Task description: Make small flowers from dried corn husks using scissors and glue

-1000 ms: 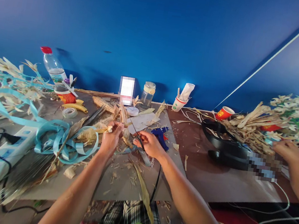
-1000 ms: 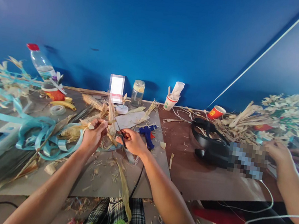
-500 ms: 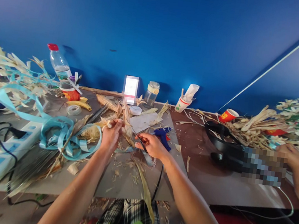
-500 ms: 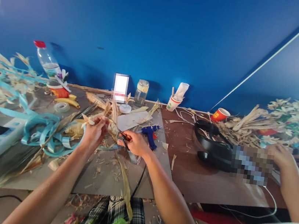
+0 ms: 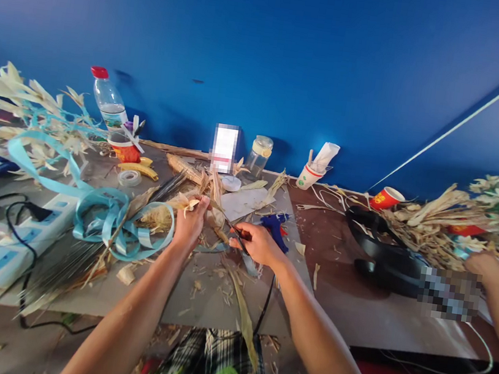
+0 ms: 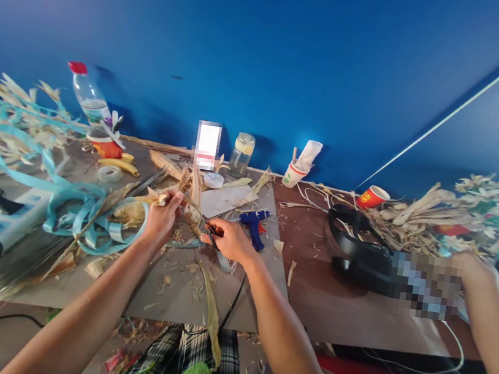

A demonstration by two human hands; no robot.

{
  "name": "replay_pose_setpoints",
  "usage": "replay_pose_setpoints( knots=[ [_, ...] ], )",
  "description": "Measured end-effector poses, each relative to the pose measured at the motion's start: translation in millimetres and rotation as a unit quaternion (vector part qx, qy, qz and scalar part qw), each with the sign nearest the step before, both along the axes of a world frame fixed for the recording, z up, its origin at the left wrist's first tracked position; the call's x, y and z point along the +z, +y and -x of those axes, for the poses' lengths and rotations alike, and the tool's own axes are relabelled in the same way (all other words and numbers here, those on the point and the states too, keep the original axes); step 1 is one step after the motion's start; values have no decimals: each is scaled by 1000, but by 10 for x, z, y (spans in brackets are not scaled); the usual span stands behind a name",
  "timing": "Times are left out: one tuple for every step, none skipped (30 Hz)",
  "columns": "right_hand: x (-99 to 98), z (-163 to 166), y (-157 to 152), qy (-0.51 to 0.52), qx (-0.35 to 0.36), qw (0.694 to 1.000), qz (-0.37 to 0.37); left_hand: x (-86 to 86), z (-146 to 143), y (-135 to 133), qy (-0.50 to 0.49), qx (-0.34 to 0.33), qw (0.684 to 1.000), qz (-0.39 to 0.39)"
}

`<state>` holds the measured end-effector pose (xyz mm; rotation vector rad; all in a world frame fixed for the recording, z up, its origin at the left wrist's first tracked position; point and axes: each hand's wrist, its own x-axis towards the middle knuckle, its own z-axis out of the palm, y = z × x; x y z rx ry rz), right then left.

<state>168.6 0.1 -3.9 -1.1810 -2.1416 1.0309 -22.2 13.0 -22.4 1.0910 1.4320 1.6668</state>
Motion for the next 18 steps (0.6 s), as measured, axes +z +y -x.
replay_pose_setpoints(
  knots=[
    [1, 2, -2, -1, -2, 1000, 0, -5, -2, 5, -9, 1, 1000, 0],
    [1, 3, -3, -1, -4, 1000, 2, -7, -6, 9, -20, 0, 1000, 0],
    [2, 3, -3, 2, -7, 1000, 5, -6, -11, 12, -31, 0, 1000, 0],
    [5, 3, -1, 11, -13, 1000, 12, 0, -17, 13, -44, -2, 999, 0],
    [13, 2, 0, 28, -20, 999, 22, 11, -24, 11, -61, -6, 998, -2],
    [27, 1, 1, 52, -29, 997, 39, 25, -31, 8, -87, -10, 996, -3],
    [47, 0, 0, 83, -37, 994, 57, 44, -38, 2, -121, -17, 993, -4],
    [73, -2, -2, 115, -43, 990, 75, 65, -46, -4, -159, -26, 987, -4],
    [103, -3, -5, 143, -46, 985, 89, 87, -54, -12, -197, -36, 980, -2],
    [131, -4, -10, 164, -45, 980, 98, 109, -62, -20, -229, -46, 972, 0],
    [156, -3, -15, 178, -44, 978, 103, 129, -70, -28, -251, -56, 966, 1],
    [173, 0, -20, 185, -43, 976, 103, 147, -80, -35, -262, -65, 963, -1],
    [178, 8, -25, 187, -41, 976, 103, 163, -92, -42, -269, -73, 960, -4],
    [172, 19, -29, 187, -42, 976, 105, 177, -105, -49, -275, -80, 958, -6],
    [155, 35, -32, 187, -42, 975, 109, 188, -120, -56, -283, -87, 955, -7],
    [128, 55, -35, 188, -44, 975, 111, 198, -138, -63, -292, -96, 952, -5],
    [96, 77, -38, 189, -45, 975, 111, 207, -157, -70, -302, -106, 947, 0],
    [61, 100, -42, 188, -47, 975, 108, 214, -177, -78, -311, -116, 943, 6]
  ],
)
